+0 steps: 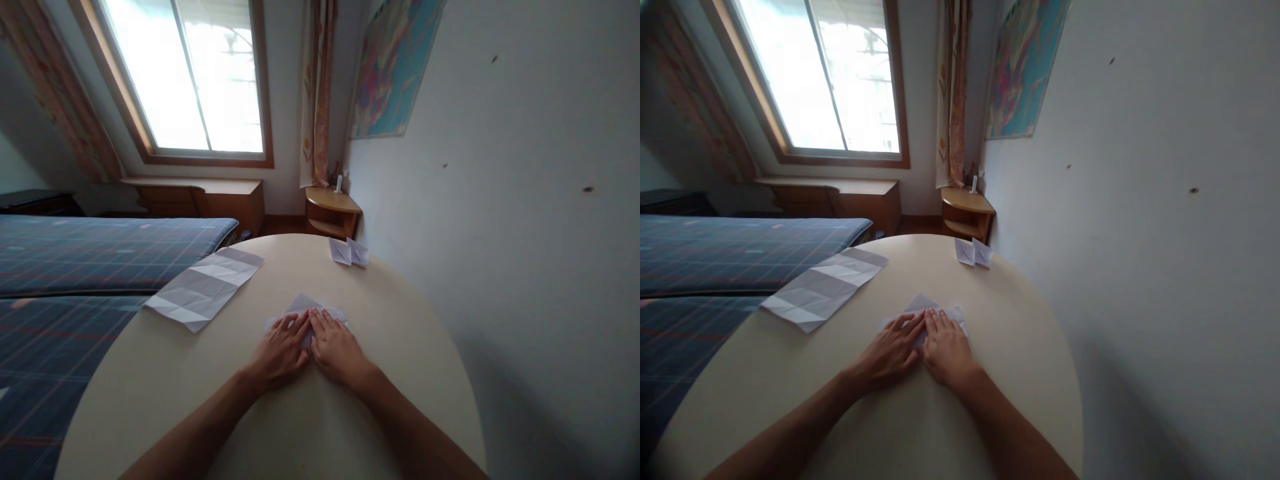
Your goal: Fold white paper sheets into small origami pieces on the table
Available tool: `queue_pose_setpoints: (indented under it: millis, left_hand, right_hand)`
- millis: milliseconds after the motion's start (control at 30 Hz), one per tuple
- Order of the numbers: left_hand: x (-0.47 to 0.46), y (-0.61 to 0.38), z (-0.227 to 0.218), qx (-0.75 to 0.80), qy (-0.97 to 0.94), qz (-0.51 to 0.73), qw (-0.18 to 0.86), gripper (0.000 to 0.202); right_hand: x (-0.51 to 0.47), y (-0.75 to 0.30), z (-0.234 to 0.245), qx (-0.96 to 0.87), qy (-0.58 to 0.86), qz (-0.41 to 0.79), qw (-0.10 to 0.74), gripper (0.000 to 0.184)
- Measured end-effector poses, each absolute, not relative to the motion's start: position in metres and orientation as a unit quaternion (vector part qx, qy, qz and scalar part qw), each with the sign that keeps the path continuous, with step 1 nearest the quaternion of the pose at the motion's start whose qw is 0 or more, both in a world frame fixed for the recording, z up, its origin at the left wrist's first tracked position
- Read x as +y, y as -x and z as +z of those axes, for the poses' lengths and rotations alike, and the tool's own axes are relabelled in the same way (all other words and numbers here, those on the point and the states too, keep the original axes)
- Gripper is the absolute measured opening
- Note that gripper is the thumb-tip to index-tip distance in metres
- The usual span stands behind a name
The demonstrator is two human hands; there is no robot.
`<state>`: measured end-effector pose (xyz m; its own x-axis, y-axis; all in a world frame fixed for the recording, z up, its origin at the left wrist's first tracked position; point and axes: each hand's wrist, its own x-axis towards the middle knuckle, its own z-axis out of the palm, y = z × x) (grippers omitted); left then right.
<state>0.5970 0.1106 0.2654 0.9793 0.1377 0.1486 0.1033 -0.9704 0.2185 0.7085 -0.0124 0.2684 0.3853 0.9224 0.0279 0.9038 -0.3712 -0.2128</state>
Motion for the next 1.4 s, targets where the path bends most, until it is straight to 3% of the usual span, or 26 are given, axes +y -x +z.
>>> queue_pose_setpoints:
  millis: [867, 1100, 1300, 1400]
  left_hand:
    - [0.105, -0.596, 0.272, 0.080, -0.991, 0.049, 0.096, 0.067]
    - [0.110, -0.596, 0.267, 0.071, -0.991, 0.053, 0.099, 0.065]
    - [0.113, -0.598, 0.258, 0.066, -0.991, 0.071, 0.087, 0.059]
    - [0.113, -0.598, 0.259, 0.075, -0.991, 0.066, 0.085, 0.062]
  right_hand:
    - [-0.033, -0.702, 0.275, -0.451, 0.889, 0.064, 0.036, 0.074]
    - [-0.031, -0.685, 0.297, -0.393, 0.917, 0.071, -0.024, 0.078]
    - [-0.009, -0.680, 0.304, -0.467, 0.881, 0.076, 0.011, 0.063]
    - [-0.009, -0.691, 0.291, -0.445, 0.891, 0.089, 0.018, 0.064]
